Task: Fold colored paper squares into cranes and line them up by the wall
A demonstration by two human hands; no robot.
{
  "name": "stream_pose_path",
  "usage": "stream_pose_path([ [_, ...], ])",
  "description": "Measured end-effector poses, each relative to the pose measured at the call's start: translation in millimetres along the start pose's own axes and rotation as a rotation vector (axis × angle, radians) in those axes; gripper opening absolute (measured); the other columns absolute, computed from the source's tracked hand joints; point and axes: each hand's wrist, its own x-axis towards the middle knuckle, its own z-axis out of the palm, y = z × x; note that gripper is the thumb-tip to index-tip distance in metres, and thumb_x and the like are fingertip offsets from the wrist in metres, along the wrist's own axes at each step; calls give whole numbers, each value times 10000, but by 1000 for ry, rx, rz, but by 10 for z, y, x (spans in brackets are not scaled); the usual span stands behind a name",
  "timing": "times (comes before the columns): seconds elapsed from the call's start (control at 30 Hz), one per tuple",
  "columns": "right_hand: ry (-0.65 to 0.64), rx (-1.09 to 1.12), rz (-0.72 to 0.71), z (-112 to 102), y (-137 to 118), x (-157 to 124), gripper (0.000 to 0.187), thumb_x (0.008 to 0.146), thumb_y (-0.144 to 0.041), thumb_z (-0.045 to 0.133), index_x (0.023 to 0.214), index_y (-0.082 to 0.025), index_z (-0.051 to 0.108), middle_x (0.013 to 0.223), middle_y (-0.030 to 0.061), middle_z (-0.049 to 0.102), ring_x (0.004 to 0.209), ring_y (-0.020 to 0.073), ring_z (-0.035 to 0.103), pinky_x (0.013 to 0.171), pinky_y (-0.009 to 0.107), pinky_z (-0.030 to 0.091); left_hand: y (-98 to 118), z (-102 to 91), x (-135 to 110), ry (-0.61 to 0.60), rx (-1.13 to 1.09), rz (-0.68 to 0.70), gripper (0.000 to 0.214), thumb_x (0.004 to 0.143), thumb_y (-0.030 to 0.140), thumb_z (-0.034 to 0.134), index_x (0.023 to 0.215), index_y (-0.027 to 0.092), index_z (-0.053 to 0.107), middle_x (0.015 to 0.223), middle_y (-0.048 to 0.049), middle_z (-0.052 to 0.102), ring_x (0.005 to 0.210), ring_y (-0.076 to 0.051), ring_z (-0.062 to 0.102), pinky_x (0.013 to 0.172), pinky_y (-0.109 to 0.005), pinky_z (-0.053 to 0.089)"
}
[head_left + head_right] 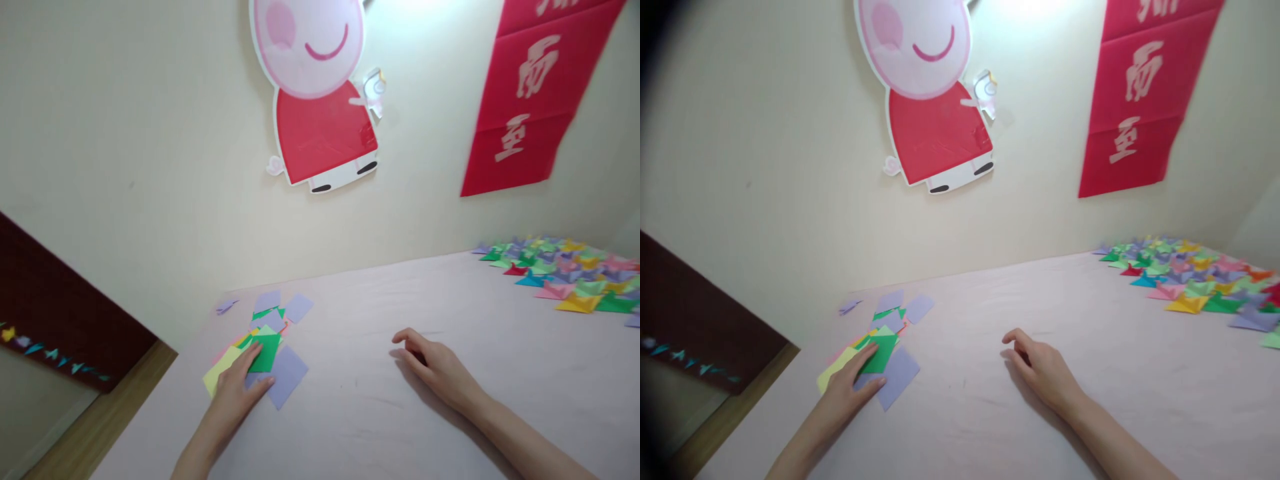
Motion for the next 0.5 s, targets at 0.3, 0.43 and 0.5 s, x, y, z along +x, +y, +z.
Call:
stream_pose_path([
  [0.3,-2,12,12,-17,24,14,200,884,-258,397,1009,-230,551,630,-46,541,612,162,525,625,258,340,-226,150,168,110,195,102,603,795,604,473,1194,186,645,1355,-98,586,1245,-317,551,1050,-489,430],
  [0.43,1,17,15,-23,29,7,199,882,-258,404,1003,-228,559,626,-45,541,603,160,517,621,257,335,-210,122,177,138,225,129,564,819,595,461,1164,199,667,1284,-77,643,1179,-302,607,1019,-449,475],
  [0.5,10,15,12,-24,30,5,193,884,-269,407,996,-232,559,631,-42,548,605,162,521,617,257,338,-186,106,180,137,235,145,522,847,570,443,1142,209,678,1247,-64,668,1153,-289,625,1004,-434,490],
])
